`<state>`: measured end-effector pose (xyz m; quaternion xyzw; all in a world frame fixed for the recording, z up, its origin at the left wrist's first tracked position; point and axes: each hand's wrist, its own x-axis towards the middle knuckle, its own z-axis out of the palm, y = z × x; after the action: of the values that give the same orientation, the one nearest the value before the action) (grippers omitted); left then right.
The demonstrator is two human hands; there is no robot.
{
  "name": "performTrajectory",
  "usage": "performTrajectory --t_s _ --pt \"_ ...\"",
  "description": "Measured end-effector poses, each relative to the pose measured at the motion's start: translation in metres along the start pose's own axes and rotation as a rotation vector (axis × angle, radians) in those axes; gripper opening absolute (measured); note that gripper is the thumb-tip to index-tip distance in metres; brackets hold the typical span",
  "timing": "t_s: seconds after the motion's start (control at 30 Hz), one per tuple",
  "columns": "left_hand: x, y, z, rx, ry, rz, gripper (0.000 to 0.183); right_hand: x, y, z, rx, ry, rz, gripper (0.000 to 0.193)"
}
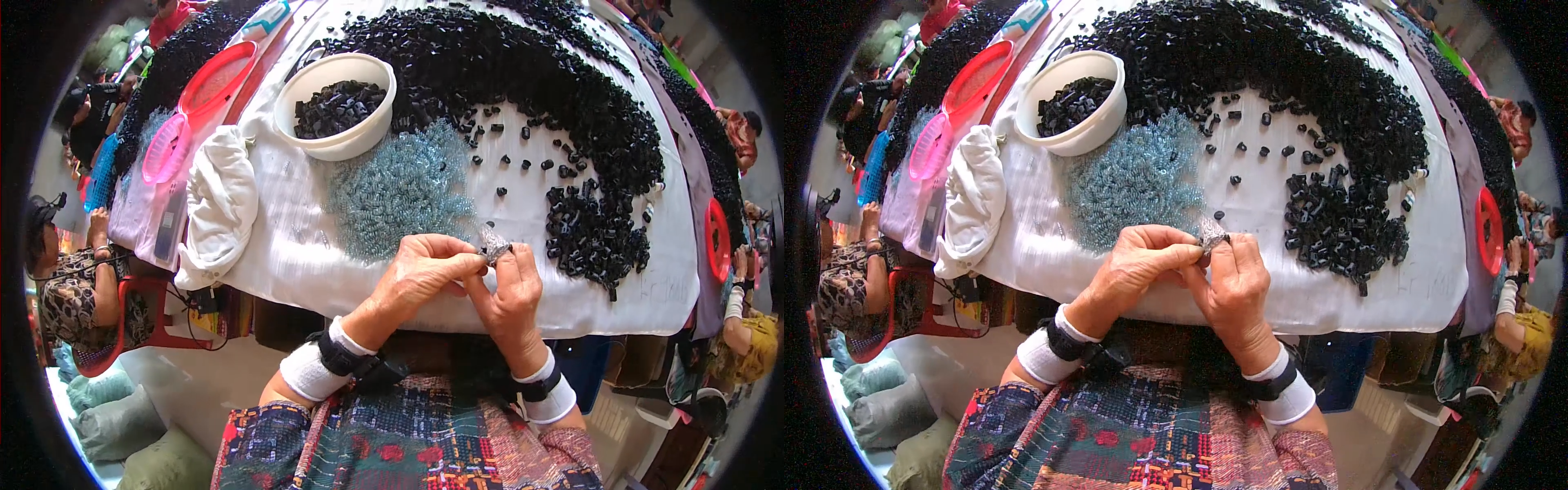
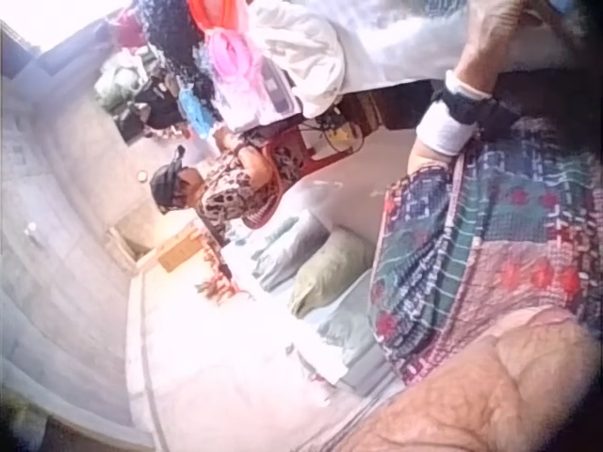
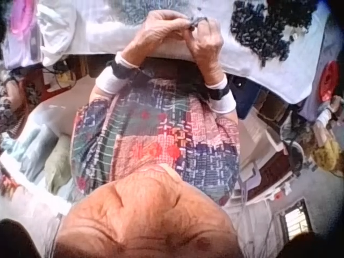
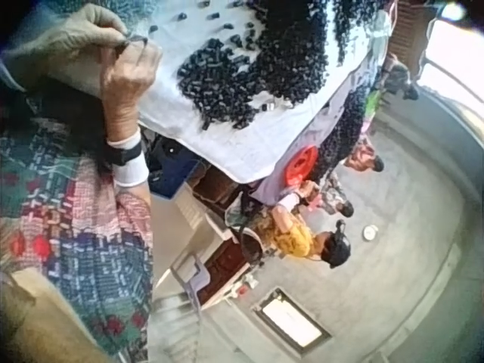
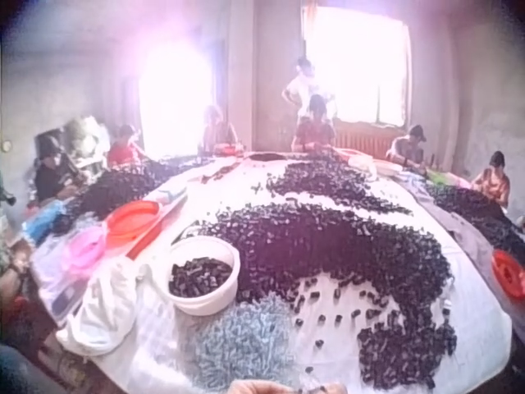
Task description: Sort and inspect small black plastic or rubber components on a work table.
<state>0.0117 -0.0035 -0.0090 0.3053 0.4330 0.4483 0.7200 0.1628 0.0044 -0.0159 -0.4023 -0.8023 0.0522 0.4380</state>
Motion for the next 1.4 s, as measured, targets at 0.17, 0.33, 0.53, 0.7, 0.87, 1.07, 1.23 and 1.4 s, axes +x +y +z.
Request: performTrajectory --t_s 0.17,0.33,0.53,0.7,0.87,1.07,1.23,1.4 --pt "0.000 0.000 -0.005 -0.062 -0.041 -0.009 0.015 0.006 -0.007 -0.006 0.101 -0.030 0.016 0.022" --pt "-0.002 0.001 -0.004 -0.056 -0.024 0.050 0.012 0.006 -0.007 -0.017 0.365 -0.162 0.263 0.024" --pt "-0.001 0.001 -0.004 0.054 -0.073 0.083 0.015 0.009 -0.001 -0.014 0.708 -0.106 0.535 0.017" --pt "-0.003 -0.003 -0.002 0.070 -0.055 0.116 0.020 0.013 -0.001 -0.018 0.907 -0.118 0.695 0.016" --pt "-0.005 0.002 0.000 0.117 -0.028 0.060 0.023 0.005 -0.001 -0.017 0.791 -0.073 0.716 0.017" --pt "-0.007 -0.001 0.000 0.110 0.031 0.098 0.019 0.001 -0.003 -0.013 0.702 -0.058 0.616 0.021" --pt "-0.005 -0.003 0.000 0.135 0.049 0.132 0.016 -0.002 -0.007 -0.010 0.393 0.021 0.480 0.019" --pt "-0.005 -0.006 0.000 0.127 0.059 0.138 0.017 -0.009 -0.008 -0.007 0.272 0.036 0.446 0.020"
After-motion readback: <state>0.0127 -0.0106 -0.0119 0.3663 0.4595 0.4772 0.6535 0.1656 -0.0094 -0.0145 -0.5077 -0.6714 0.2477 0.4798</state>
